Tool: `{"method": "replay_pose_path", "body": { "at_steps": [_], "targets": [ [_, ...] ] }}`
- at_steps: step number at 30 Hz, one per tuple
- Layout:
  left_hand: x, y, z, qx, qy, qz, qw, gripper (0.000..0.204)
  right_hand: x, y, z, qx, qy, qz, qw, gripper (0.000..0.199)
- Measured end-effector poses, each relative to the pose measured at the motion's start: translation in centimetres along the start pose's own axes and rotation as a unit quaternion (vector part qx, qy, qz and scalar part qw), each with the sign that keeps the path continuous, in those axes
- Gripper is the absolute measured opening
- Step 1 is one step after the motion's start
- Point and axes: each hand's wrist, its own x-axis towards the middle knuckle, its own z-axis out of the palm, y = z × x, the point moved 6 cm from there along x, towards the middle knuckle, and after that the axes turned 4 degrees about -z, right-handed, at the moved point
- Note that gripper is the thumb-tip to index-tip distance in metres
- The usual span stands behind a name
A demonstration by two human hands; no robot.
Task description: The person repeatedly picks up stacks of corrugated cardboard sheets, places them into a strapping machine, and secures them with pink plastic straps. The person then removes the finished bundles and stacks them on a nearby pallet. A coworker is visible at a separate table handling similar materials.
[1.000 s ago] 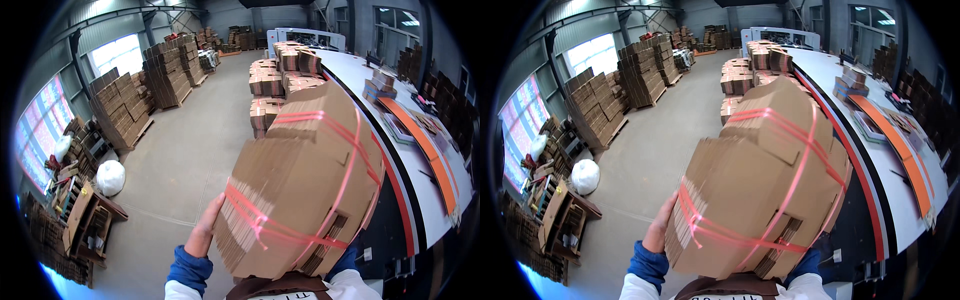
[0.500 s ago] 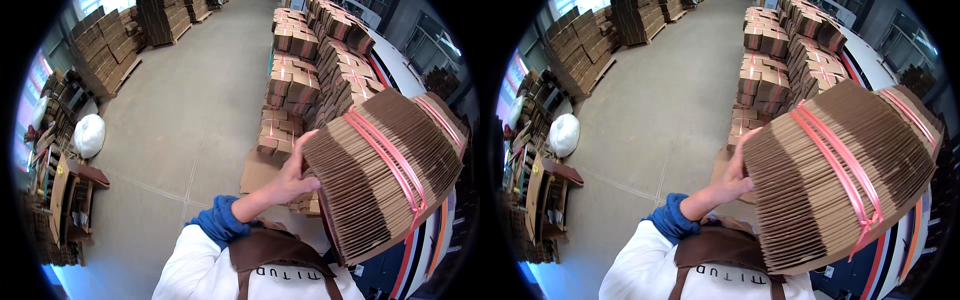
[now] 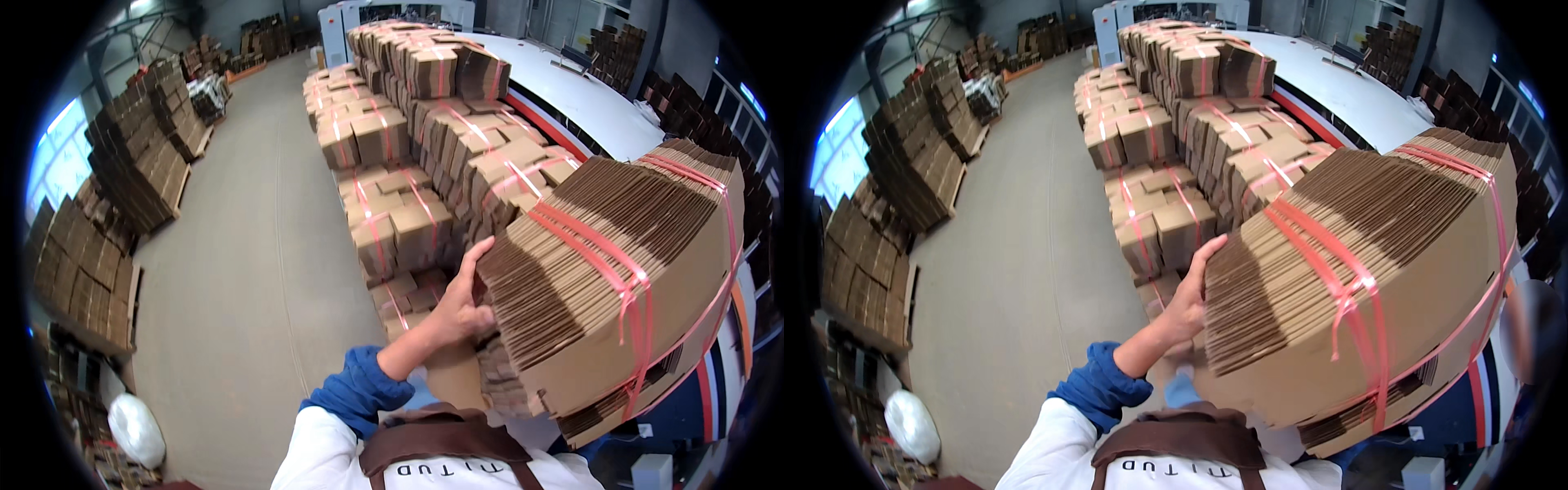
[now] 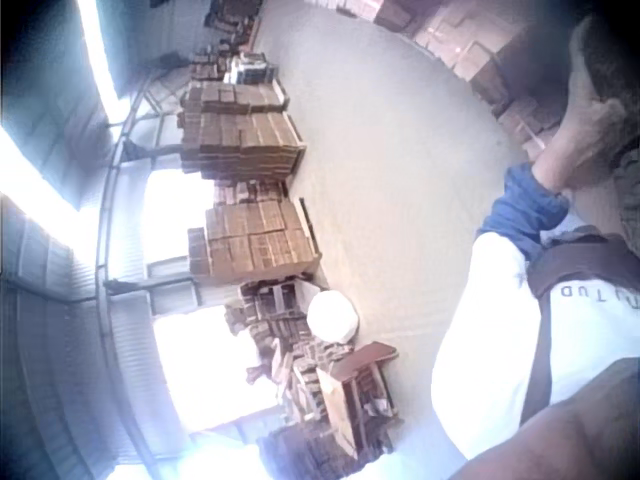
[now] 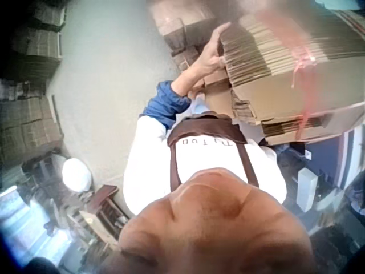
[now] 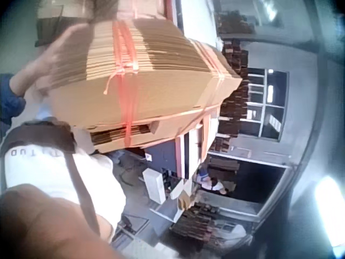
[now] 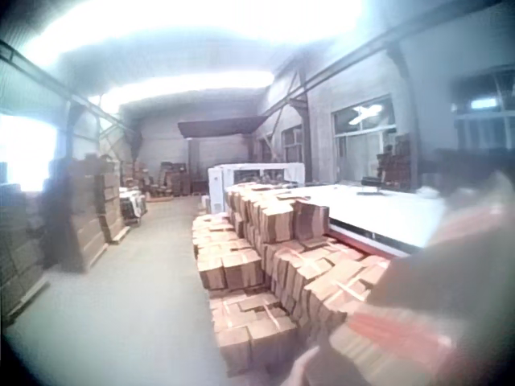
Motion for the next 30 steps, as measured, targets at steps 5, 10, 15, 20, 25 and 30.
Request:
{"method": "replay_pose_path", "body": {
  "at_steps": [5,10,15,20,25,30],
  "targets": [
    [7.1,-3.3,-11.3,-0.006,0.030,-0.093,0.995,0.076,5.3,0.0,8.7,0.039,0.047,-0.013,0.998,0.060],
    [15.6,-4.9,-20.2,0.062,0.043,-0.077,0.994,0.079,12.5,-8.7,14.9,0.050,0.074,-0.100,0.991,0.060],
    [24.0,-8.1,-29.2,-0.062,0.021,-0.126,0.990,0.056,18.2,-15.7,20.7,0.070,0.118,-0.186,0.973,0.061],
    [34.9,-9.8,-36.1,-0.130,0.029,-0.108,0.985,0.045,25.2,-21.7,26.6,0.097,0.162,-0.248,0.950,0.062],
    [44.3,-12.9,-42.7,-0.097,0.048,-0.164,0.980,0.041,35.1,-26.1,31.3,0.112,0.177,-0.267,0.941,0.062],
    [49.6,-22.7,-49.7,0.105,0.129,-0.318,0.933,0.071,42.4,-27.7,37.6,0.067,0.148,-0.172,0.972,0.067]
  ]
}}
